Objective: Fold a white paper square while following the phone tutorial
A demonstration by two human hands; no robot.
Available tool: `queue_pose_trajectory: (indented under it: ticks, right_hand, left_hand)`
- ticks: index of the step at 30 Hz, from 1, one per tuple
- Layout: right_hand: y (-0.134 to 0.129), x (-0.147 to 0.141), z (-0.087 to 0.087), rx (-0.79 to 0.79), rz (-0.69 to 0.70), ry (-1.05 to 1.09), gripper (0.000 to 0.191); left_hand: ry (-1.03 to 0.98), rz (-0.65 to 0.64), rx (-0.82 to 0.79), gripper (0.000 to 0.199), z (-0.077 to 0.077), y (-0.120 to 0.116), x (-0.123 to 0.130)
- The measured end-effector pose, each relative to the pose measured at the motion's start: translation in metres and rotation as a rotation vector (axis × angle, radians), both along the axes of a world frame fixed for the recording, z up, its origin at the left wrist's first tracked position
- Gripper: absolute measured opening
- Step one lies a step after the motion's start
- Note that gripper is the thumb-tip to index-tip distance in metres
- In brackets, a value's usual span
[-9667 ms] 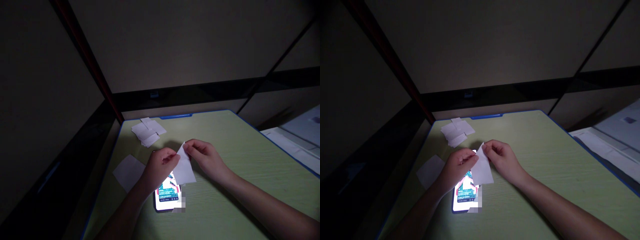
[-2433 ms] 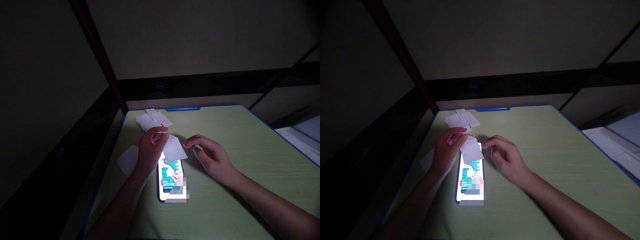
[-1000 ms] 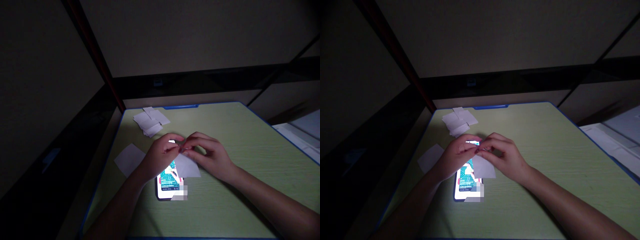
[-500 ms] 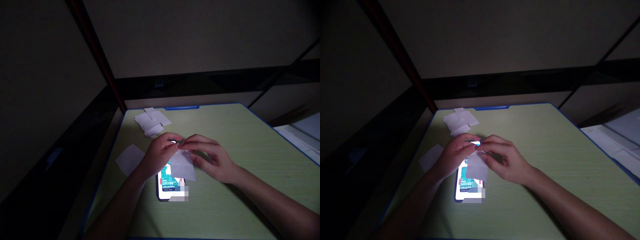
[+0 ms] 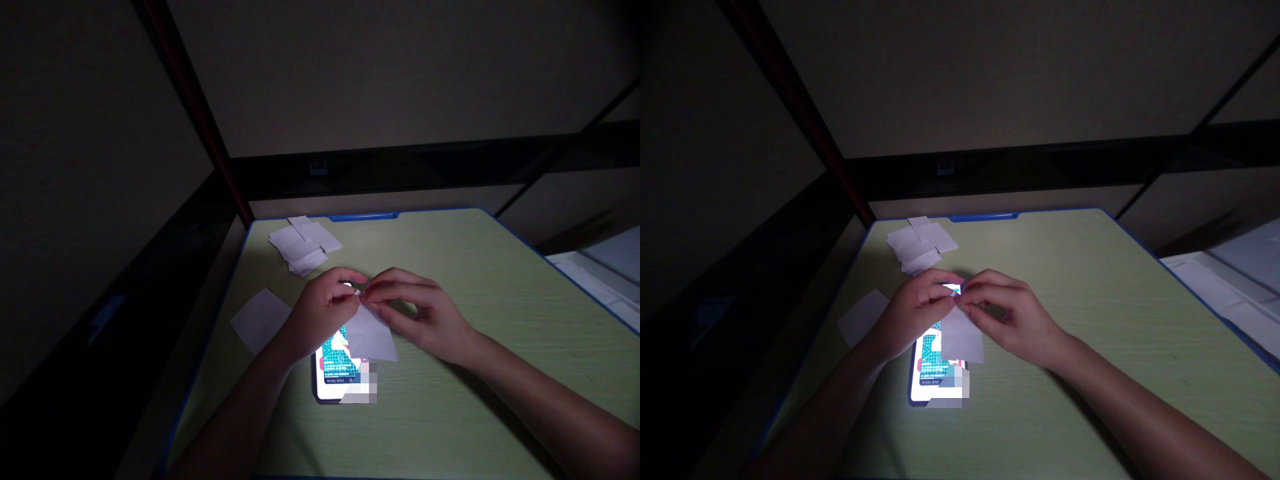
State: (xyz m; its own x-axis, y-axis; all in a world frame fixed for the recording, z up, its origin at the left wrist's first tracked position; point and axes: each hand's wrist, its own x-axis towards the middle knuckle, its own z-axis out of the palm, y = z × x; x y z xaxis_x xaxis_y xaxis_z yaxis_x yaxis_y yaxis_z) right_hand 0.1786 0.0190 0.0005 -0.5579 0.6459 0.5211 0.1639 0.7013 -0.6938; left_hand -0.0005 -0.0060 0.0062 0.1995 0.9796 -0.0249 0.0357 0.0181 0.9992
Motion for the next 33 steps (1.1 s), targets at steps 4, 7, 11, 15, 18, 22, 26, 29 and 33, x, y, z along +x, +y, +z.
queue_pose_trajectory:
  ticks: [4,7,11,15,18,22,26,29,33]
  right_hand:
    - [0.0005,-0.0002,0.0,-0.009,-0.041,-0.009,0.011]
    - [0.0008,-0.0002,-0.001,0.0,-0.039,0.0,0.009]
    - [0.0019,0.0016,-0.0029,0.015,-0.03,-0.009,0.008]
    - [0.0031,0.0041,-0.0029,0.029,0.021,-0.064,0.012]
    - [0.0034,0.0051,-0.0025,0.022,0.034,-0.073,0.014]
    - [0.0031,0.0045,-0.0022,0.01,0.026,-0.048,0.012]
    - [0.0023,0.0026,-0.0011,0.012,-0.011,-0.036,0.009]
    - [0.0019,0.0013,-0.0012,0.007,-0.054,-0.033,0.008]
    - [0.0008,-0.0001,-0.0031,-0.017,-0.077,-0.022,0.005]
  left_hand:
    - [0.011,0.013,0.023,0.023,0.0,-0.0019,0.0013]
    - [0.016,-0.015,0.054,0.023,-0.0007,-0.0033,0.0026]
    - [0.023,-0.03,0.085,0.024,-0.0016,-0.0041,0.0032]
    - [0.019,-0.038,0.057,0.026,0.0005,-0.0041,0.0021]
    - [0.01,-0.041,0.047,0.026,0.003,-0.0041,0.0014]
    - [-0.007,-0.034,0.043,0.024,0.0044,-0.0041,0.0023]
    - [-0.014,0.005,0.035,0.025,0.003,-0.0038,0.0042]
    - [-0.029,0.021,0.044,0.026,0.0006,-0.0037,0.0056]
    - [-0.065,0.005,0.065,0.025,-0.0033,-0.0038,0.0074]
